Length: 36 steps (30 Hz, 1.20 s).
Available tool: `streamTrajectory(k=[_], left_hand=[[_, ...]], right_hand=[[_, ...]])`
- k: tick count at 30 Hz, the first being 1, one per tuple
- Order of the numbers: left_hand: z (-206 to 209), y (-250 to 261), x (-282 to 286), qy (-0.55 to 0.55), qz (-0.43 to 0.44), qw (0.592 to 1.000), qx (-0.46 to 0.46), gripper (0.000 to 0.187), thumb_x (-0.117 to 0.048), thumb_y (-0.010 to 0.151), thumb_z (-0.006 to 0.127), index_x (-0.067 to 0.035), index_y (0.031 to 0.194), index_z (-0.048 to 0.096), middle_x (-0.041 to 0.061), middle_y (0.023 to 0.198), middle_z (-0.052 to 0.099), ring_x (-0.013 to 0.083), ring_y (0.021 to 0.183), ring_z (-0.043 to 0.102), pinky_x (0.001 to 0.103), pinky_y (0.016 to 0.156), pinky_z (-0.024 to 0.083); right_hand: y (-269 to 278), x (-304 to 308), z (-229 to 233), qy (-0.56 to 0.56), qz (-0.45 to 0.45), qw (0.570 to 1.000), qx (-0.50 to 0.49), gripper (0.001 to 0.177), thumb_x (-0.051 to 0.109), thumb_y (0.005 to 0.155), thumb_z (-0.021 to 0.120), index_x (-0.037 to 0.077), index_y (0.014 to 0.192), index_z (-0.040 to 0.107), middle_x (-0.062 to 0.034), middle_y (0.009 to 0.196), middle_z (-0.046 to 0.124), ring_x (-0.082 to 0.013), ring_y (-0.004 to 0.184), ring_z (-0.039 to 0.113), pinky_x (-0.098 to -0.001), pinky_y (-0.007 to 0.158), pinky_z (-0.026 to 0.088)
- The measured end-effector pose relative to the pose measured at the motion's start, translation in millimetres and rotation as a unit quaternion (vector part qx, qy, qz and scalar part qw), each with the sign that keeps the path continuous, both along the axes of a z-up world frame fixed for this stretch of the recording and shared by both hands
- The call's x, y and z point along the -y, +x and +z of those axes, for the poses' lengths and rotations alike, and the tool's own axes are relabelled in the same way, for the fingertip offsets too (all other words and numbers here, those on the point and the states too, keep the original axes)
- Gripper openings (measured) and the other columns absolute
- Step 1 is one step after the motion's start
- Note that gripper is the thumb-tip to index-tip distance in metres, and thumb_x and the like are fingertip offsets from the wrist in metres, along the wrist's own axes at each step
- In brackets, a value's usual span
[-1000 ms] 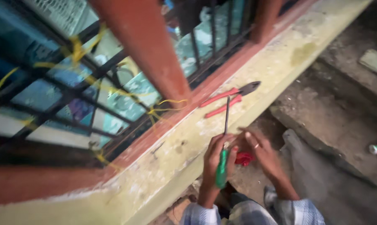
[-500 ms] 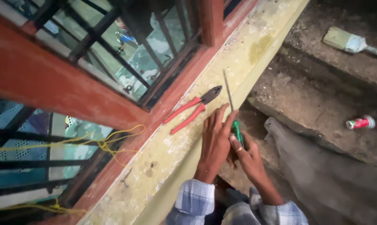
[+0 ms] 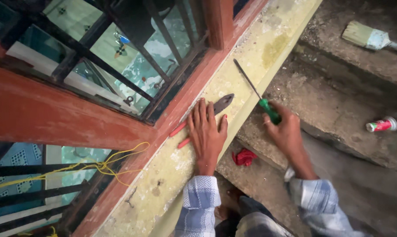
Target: The person scrapes the exterior window ledge with a screwdriver and pliers, then applies white paint to the ledge and frame using a paintbrush.
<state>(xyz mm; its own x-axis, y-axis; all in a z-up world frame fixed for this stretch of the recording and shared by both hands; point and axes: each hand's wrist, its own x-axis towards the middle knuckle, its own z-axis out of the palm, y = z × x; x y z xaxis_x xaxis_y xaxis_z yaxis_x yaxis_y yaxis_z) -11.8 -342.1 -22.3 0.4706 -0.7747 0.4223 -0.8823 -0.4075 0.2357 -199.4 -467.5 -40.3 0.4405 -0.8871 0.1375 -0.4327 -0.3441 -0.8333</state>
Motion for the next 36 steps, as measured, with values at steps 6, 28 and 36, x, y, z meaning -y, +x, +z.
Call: streamTrajectory(k=[6,28,36], left_hand=[[-3.3,3.4,0.4,-0.007,0.005,1.000,-0.005,0.046,-0.033,0.097,0.063,0.002,0.128,0.065,0.021,0.146,0.058,0.0349,0.139,0.050,0.052,0.119,0.033],[1.3,0.1,-2.0,-0.004,0.014,1.000,0.006,0.047,-0.032,0.099,0.060,0.001,0.132,0.062,0.021,0.151,0.054,0.0360,0.142,0.048,0.054,0.118,0.033],[-5.4,-0.9,-0.6,-0.027,0.016,0.999,0.005,0.046,-0.033,0.097,0.060,0.000,0.128,0.063,0.020,0.148,0.055,0.0355,0.140,0.048,0.054,0.119,0.032]], right_hand=[[13.6,49.5,24.6,0.047,0.040,0.996,-0.068,0.047,0.024,0.097,0.069,0.015,0.143,0.063,-0.0193,0.090,0.077,-0.0231,0.075,0.072,-0.0396,0.069,0.056],[38.2,14.7,64.1,0.069,0.046,0.973,-0.213,0.053,0.004,0.089,0.066,0.014,0.141,0.065,-0.0278,0.094,0.072,-0.0356,0.071,0.076,-0.0473,0.070,0.058],[11.7,32.9,53.2,-0.088,0.102,0.985,-0.106,0.047,0.006,0.095,0.063,0.015,0.141,0.066,-0.0272,0.093,0.071,-0.0307,0.073,0.072,-0.0446,0.065,0.057]])
